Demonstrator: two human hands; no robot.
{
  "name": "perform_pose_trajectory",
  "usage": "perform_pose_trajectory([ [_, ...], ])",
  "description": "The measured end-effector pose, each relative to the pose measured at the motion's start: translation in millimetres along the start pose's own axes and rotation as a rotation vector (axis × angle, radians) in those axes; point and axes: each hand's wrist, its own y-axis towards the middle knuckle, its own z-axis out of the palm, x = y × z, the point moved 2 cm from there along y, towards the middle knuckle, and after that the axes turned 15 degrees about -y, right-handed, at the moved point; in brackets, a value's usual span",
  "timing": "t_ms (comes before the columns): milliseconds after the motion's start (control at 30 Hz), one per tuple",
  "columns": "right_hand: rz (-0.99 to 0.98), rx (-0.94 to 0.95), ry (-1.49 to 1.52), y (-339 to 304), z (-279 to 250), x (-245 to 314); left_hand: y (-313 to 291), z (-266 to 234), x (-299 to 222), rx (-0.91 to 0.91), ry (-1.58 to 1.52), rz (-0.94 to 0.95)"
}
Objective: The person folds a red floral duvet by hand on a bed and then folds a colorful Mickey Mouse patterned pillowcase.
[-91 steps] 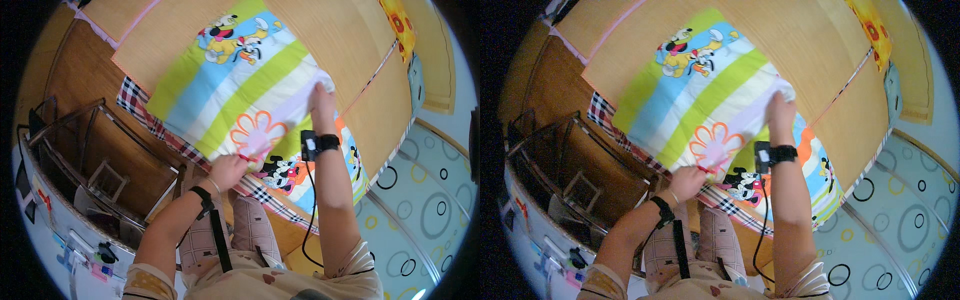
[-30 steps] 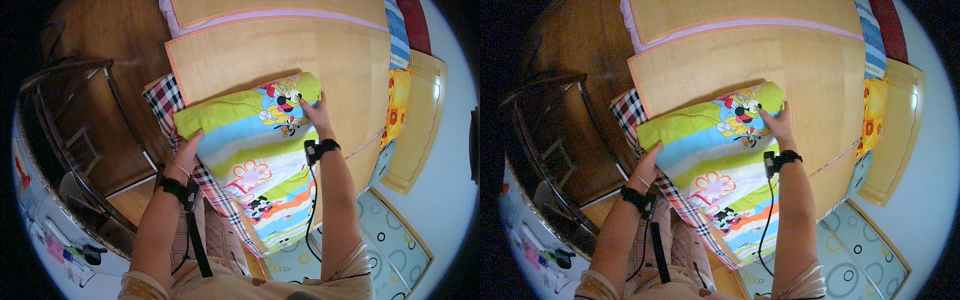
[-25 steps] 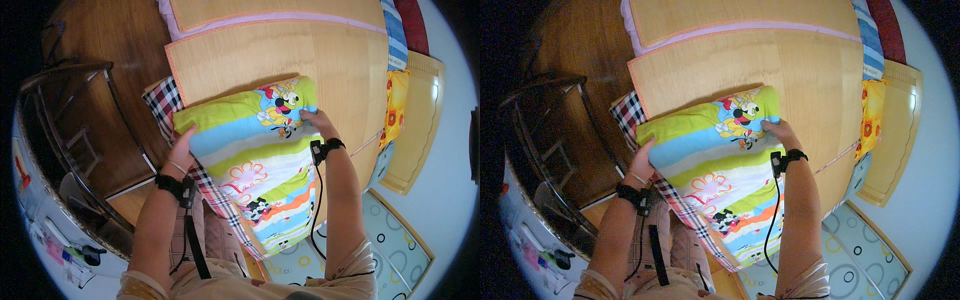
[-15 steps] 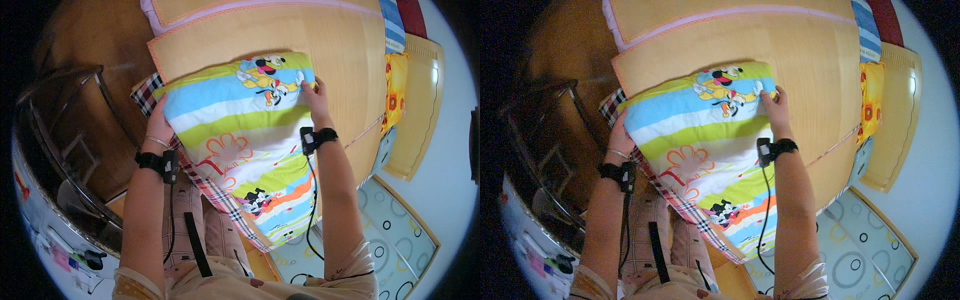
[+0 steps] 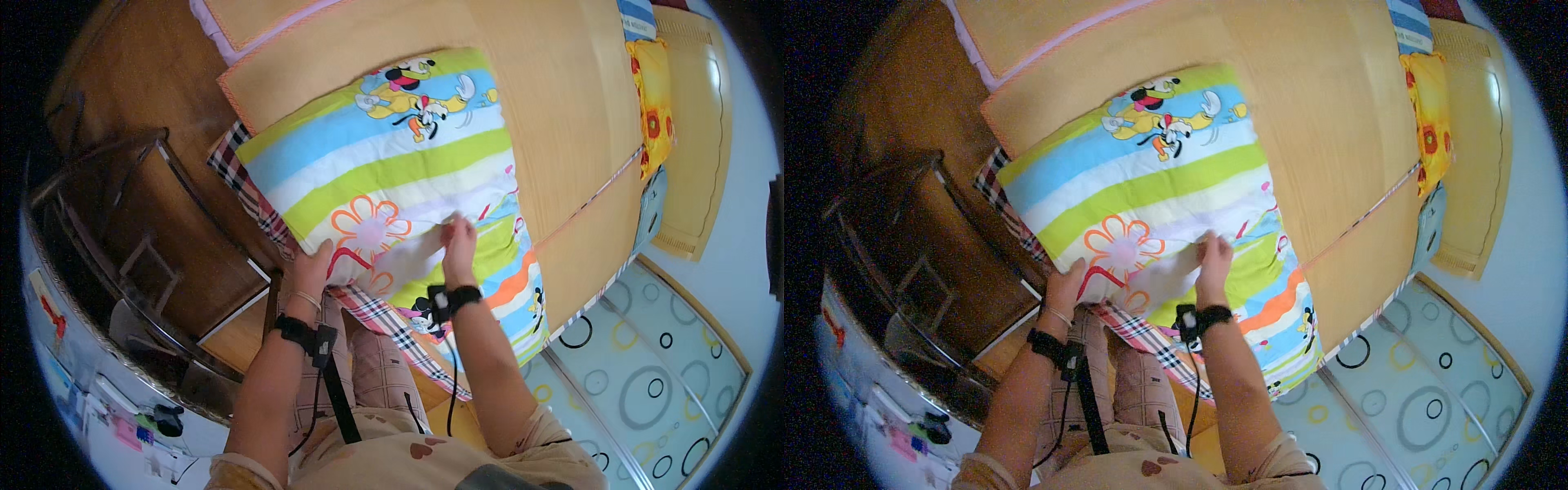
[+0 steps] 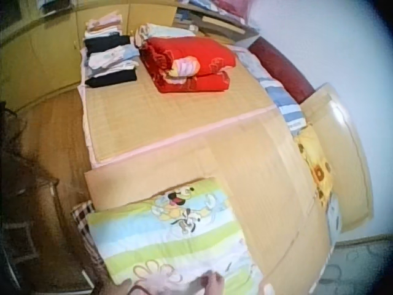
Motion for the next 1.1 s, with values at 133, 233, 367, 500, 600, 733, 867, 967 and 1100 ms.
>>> perform_pose_trajectory([
  [133, -0.026, -0.285, 0.005, 60.6, -19.1, 63.5, -22.0, 6.2, 16.8, 0.014, -0.071, -0.089],
  [233, 0.135, 0.069, -0.194, 101.1, -39.8, 94.4, -45.9, 23.8, 18.9, 0.101, -0.355, -0.203],
  [367, -0.117, -0.046, -0.031, 127.3, -59.4, 122.5, -66.7, 40.8, 18.1, 0.371, -0.834, -0.303],
  [500, -0.132, -0.25, 0.019, 133.8, -92.1, 131.2, -78.3, 39.0, 40.4, 0.434, -0.452, -0.368],
  [600, -0.103, -0.162, -0.052, 154.5, -113.6, 101.9, -49.9, 57.1, 88.7, 0.381, -0.04, 0.064],
  [733, -0.065, -0.083, 0.197, 112.9, -58.5, 68.9, -5.1, 43.4, 106.4, 0.079, 0.428, 0.034],
  [867, -0.036, 0.107, -0.094, 57.4, -31.6, 43.8, -6.3, 41.9, 97.8, 0.13, 0.453, -0.021],
  [967, 0.029, 0.261, -0.246, 33.4, -15.3, 26.3, -20.8, 48.7, 92.1, 0.367, 0.379, 0.125],
  [1100, -0.116, -0.246, -0.041, 56.4, -47.7, 22.4, -35.7, 51.5, 80.1, 0.432, 0.444, 0.029],
])
